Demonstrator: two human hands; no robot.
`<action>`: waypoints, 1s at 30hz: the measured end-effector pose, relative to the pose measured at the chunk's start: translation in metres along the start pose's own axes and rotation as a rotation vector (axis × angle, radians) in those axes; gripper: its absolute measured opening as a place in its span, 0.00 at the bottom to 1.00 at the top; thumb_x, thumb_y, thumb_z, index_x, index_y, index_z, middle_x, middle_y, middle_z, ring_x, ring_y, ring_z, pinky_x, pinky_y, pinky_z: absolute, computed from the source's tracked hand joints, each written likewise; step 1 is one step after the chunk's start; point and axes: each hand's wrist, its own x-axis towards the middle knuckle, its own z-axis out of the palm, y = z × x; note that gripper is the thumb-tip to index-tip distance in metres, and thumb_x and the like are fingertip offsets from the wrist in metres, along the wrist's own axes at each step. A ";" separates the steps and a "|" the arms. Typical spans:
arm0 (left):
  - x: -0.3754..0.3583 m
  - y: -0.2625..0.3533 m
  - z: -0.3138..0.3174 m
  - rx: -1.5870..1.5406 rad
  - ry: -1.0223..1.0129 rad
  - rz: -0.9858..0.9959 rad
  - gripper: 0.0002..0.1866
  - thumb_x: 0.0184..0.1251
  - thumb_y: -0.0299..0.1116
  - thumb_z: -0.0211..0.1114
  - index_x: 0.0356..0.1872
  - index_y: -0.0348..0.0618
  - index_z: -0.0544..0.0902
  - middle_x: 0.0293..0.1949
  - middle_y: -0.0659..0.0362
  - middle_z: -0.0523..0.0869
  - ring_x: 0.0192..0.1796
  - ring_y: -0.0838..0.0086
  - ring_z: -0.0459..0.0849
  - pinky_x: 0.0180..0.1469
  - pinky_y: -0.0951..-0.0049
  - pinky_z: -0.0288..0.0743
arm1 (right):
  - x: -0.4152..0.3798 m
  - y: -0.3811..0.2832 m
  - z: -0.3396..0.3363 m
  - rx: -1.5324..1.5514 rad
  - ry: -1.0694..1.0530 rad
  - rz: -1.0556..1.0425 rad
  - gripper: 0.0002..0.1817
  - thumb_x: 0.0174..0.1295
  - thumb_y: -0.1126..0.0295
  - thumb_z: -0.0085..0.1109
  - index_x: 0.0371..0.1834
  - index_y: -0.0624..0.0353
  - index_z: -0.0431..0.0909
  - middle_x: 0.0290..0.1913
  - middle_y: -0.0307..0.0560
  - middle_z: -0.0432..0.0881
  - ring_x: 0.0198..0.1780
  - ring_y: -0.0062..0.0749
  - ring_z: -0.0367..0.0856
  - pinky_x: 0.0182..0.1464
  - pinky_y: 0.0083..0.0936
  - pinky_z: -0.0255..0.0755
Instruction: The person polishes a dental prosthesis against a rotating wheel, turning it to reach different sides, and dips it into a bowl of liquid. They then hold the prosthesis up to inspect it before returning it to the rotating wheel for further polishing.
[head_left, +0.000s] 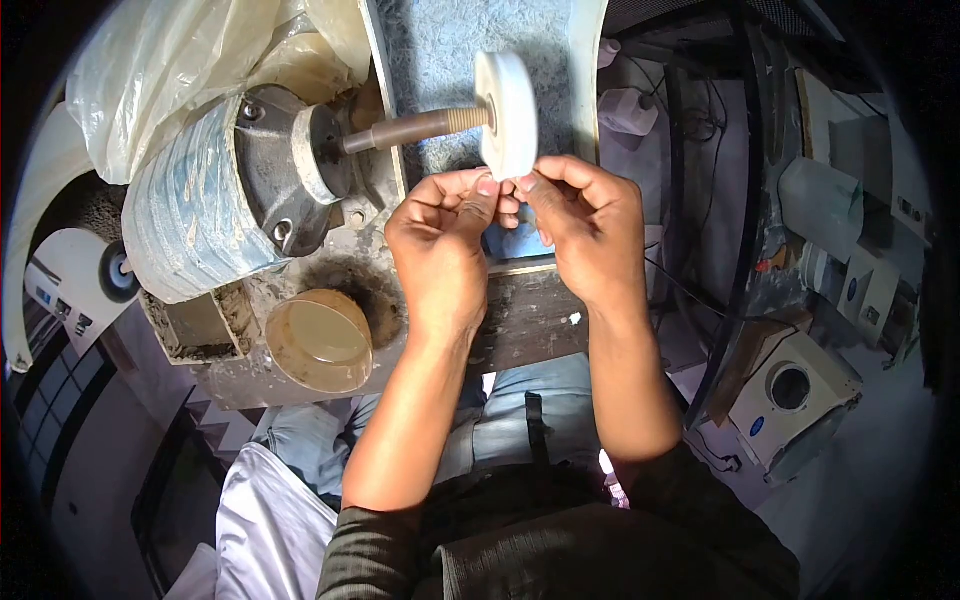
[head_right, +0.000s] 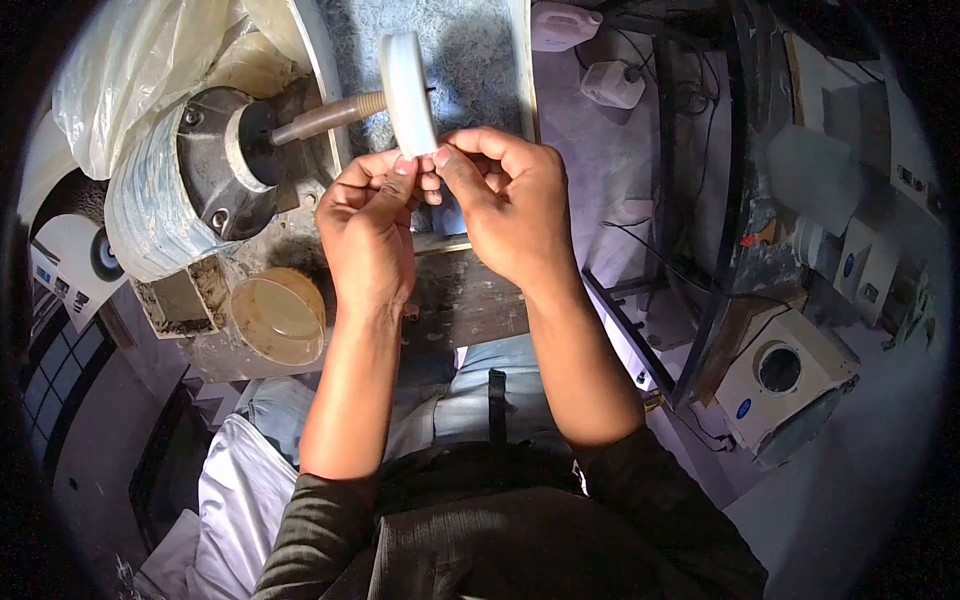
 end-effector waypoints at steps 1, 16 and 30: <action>-0.001 -0.001 -0.001 -0.010 -0.007 0.008 0.03 0.66 0.19 0.60 0.38 0.28 0.80 0.33 0.52 0.86 0.32 0.75 0.83 0.37 0.77 0.77 | -0.001 0.000 0.000 0.003 0.004 -0.012 0.05 0.64 0.79 0.57 0.37 0.71 0.80 0.30 0.43 0.84 0.31 0.17 0.81 0.35 0.14 0.75; -0.006 -0.007 -0.001 -0.109 -0.019 0.049 0.04 0.65 0.18 0.61 0.40 0.30 0.80 0.35 0.51 0.86 0.34 0.75 0.83 0.41 0.76 0.78 | -0.007 0.013 0.003 -0.141 0.092 -0.317 0.05 0.64 0.79 0.58 0.40 0.69 0.80 0.34 0.44 0.82 0.34 0.21 0.83 0.34 0.15 0.76; -0.006 -0.002 -0.002 -0.088 -0.030 -0.018 0.04 0.66 0.19 0.60 0.39 0.28 0.80 0.34 0.50 0.86 0.32 0.73 0.83 0.39 0.75 0.78 | -0.005 0.001 0.001 0.128 0.004 -0.048 0.05 0.65 0.78 0.57 0.39 0.72 0.79 0.31 0.43 0.84 0.31 0.17 0.81 0.35 0.14 0.74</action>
